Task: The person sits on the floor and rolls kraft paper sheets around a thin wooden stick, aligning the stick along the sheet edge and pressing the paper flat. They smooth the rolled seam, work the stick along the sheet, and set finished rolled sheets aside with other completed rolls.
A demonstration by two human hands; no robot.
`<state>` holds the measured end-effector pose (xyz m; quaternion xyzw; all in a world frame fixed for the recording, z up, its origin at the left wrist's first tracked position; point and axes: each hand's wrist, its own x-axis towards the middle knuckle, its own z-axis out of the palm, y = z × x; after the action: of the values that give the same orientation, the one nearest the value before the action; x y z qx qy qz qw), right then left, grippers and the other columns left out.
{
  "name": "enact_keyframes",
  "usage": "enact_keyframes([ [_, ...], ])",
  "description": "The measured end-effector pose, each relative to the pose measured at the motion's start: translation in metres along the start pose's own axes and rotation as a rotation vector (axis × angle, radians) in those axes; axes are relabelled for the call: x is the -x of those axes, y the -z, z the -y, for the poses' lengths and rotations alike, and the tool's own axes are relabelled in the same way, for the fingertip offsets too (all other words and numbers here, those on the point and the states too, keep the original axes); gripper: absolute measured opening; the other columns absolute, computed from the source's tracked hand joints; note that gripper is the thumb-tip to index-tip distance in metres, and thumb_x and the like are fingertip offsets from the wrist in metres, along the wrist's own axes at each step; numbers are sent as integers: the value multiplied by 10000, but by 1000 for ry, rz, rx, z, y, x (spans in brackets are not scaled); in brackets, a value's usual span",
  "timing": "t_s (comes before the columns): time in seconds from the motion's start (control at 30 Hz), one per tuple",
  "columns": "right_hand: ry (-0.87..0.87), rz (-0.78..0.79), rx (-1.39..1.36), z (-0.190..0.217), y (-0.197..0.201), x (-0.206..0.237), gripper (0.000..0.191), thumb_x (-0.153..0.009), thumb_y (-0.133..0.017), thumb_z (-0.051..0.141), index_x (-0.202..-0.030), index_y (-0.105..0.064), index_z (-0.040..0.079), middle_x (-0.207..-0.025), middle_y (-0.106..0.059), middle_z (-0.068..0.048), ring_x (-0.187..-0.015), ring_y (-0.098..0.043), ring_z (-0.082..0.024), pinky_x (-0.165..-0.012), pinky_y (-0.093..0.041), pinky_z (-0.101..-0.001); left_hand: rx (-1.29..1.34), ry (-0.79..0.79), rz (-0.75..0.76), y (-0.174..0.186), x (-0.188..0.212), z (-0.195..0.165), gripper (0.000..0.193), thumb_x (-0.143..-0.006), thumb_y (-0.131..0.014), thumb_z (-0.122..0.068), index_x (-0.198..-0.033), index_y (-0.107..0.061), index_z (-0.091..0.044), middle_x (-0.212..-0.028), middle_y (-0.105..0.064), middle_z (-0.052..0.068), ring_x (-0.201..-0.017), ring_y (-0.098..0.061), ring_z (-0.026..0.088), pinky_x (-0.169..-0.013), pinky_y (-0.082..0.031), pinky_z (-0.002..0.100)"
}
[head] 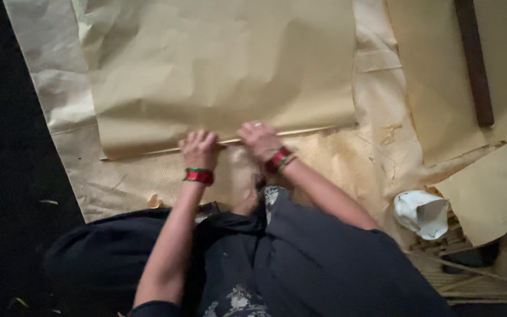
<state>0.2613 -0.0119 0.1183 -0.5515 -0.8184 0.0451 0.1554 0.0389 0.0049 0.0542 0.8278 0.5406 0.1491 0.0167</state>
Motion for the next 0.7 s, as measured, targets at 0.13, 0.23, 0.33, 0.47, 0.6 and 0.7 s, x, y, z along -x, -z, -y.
enact_keyframes([
  [0.13, -332, 299, 155, -79, 32, 69, 234, -923, -675, 430, -910, -676, 197, -850, -631, -49, -774, -609, -220, -727, -467, -424, -82, 83, 24, 29, 14, 84, 360, -634, -872, -542, -791, -714, -260, -910, -666, -38, -966, -613, 234, -783, -402, 456],
  [0.23, -367, 183, 268, -120, 51, 113, 227, -899, -699, 406, -935, -656, 187, -937, -640, -27, -913, -614, -240, -815, -445, -483, -45, 116, 14, 48, 24, 137, 325, -659, -876, -483, -814, -698, -260, -928, -654, -42, -983, -613, 232, -851, -405, 450],
  [0.33, -342, 92, 339, -133, 51, 131, 274, -879, -710, 427, -930, -635, 169, -985, -637, -34, -979, -613, -268, -840, -438, -506, -43, 89, -7, 59, 27, 162, 305, -707, -878, -448, -810, -672, -248, -916, -639, -43, -965, -610, 232, -871, -421, 455],
  [0.47, -351, 267, 321, -137, 41, 130, 299, -910, -701, 424, -887, -615, 139, -896, -624, -62, -822, -626, -287, -698, -488, -451, 22, -30, -9, 63, 25, 172, 246, -835, -829, -359, -821, -633, -210, -908, -616, -1, -929, -600, 262, -807, -460, 431],
  [0.6, -52, 94, 337, -145, 44, 137, 70, -920, -664, 136, -906, -599, 114, -901, -610, -72, -889, -643, -280, -777, -517, -411, -12, -101, -39, 62, 23, 173, 168, -832, -773, -236, -875, -634, -152, -914, -608, 29, -933, -603, 260, -819, -486, 421],
  [0.7, -172, 123, 239, -130, 41, 128, 74, -916, -673, 126, -885, -618, 87, -845, -622, -102, -772, -623, -281, -689, -499, -417, -3, -138, -39, 56, 22, 161, 173, -850, -772, -219, -922, -644, -127, -960, -615, 52, -938, -596, 262, -824, -485, 416],
])
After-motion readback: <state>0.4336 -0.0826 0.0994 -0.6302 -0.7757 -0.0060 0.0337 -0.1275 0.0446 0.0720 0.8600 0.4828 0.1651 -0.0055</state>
